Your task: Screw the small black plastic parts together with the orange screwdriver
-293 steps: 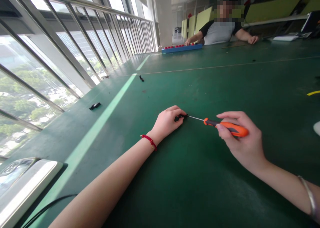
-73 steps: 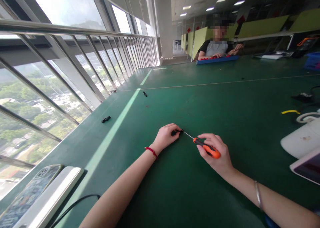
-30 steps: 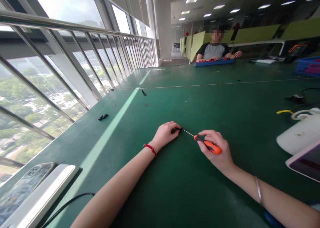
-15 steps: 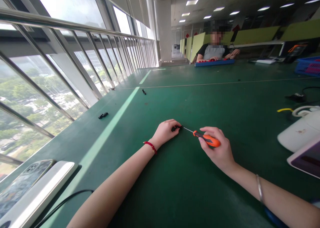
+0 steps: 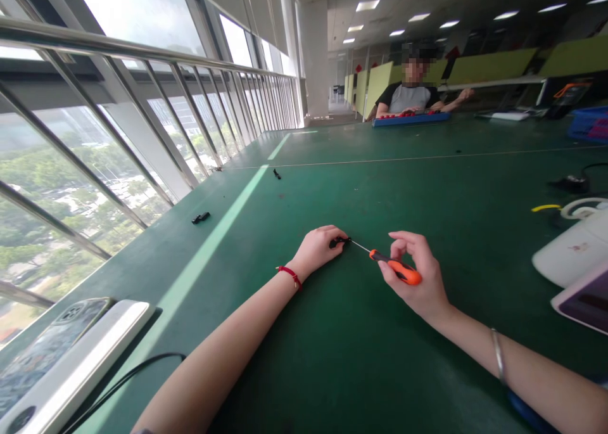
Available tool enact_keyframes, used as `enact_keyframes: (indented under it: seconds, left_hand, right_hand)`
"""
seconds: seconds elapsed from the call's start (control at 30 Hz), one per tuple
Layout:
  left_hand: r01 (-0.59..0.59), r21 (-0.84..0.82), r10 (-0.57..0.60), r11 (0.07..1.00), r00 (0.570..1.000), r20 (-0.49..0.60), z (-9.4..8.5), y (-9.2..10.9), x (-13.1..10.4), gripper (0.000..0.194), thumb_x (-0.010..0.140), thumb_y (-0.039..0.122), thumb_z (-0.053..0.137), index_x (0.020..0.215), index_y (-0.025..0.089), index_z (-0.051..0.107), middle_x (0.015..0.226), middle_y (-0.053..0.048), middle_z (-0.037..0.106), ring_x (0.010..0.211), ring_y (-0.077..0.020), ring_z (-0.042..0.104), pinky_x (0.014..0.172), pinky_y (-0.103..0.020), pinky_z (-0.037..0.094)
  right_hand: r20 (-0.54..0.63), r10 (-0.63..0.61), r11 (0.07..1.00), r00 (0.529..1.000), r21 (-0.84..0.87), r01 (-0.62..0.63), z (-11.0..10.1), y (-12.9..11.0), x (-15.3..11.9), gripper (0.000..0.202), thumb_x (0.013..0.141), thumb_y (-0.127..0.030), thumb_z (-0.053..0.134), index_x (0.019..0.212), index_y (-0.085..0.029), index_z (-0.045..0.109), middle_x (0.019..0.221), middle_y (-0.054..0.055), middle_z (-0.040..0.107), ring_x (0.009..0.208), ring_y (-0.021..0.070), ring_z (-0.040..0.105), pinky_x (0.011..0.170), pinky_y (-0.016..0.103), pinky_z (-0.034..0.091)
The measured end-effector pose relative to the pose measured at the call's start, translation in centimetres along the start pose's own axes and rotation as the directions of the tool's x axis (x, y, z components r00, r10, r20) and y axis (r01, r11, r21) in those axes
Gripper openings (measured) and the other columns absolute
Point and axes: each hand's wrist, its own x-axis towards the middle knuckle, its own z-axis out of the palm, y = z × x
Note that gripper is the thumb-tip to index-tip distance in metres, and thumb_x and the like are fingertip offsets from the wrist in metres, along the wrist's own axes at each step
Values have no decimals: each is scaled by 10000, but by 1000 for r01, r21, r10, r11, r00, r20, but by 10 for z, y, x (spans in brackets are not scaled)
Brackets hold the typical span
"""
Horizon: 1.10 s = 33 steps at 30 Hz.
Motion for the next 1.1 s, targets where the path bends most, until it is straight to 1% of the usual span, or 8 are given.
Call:
enact_keyframes:
  seconds: [0.13,0.23,0.3,0.47,0.67,0.8,0.97,1.1]
  left_hand:
    - [26,-20,-26,999,1000,-7,0,1,-2,219,791,158,529,937,189,689,970,-16,696,808,-132,642,758,-227,514]
    - [48,-34,-48,998,999,-12,-1,3,-5,211,783,160,537,922,188,694,957,-14,699,792,-130,642,752,-227,516]
    - [48,-28,-48,998,999,-9,-2,4,-6,215,784,161,535,925,190,694,958,-12,699,786,-129,642,748,-228,515]
    - [48,-23,-49,999,999,-15,-2,5,-6,217,781,159,530,921,192,693,956,-10,697,784,-129,641,757,-232,516]
    - [27,-25,-28,999,999,-16,0,-1,-3,220,764,145,536,917,193,687,929,-8,690,782,-126,636,741,-225,509]
    - [12,-17,-13,1000,1000,-15,1,-2,-1,206,766,151,536,906,191,682,924,-5,686,776,-121,632,741,-223,506]
    - [-3,9,3,1000,1000,-14,1,0,0,200,776,156,523,906,187,673,941,-13,682,791,-126,629,738,-223,505]
    - [0,21,0,1000,1000,-10,0,1,-1,204,778,159,519,913,190,669,952,-17,681,790,-128,629,728,-222,504]
  right_hand:
    - [55,-63,997,996,-31,65,1,-1,1,87,841,-279,572,920,-243,566,702,8,635,724,204,591,765,411,465]
    - [-11,-57,998,998,-4,57,0,-2,1,221,806,-265,599,1020,-230,554,823,42,627,788,214,590,736,395,483]
    - [-20,-34,999,999,10,34,0,-3,1,285,792,-264,603,1065,-221,536,786,30,598,751,211,582,726,399,480]
    - [80,-62,998,995,-1,62,-1,-5,1,73,835,-280,571,897,-244,560,595,-29,582,663,194,578,780,415,452]
    - [-15,21,998,1000,67,-20,0,-2,1,330,776,-249,620,1092,-225,525,823,28,585,771,200,574,757,397,486]
    - [56,36,999,998,13,-36,-1,-1,-1,121,819,-279,593,932,-243,571,641,-7,584,718,202,564,754,402,461]
    - [-57,17,998,998,66,-13,-1,0,-1,321,767,-260,638,1070,-224,540,894,51,608,825,210,587,737,374,496]
    - [39,2,999,999,35,-3,-1,-1,0,222,797,-285,608,1006,-230,558,708,5,591,727,200,590,706,364,493]
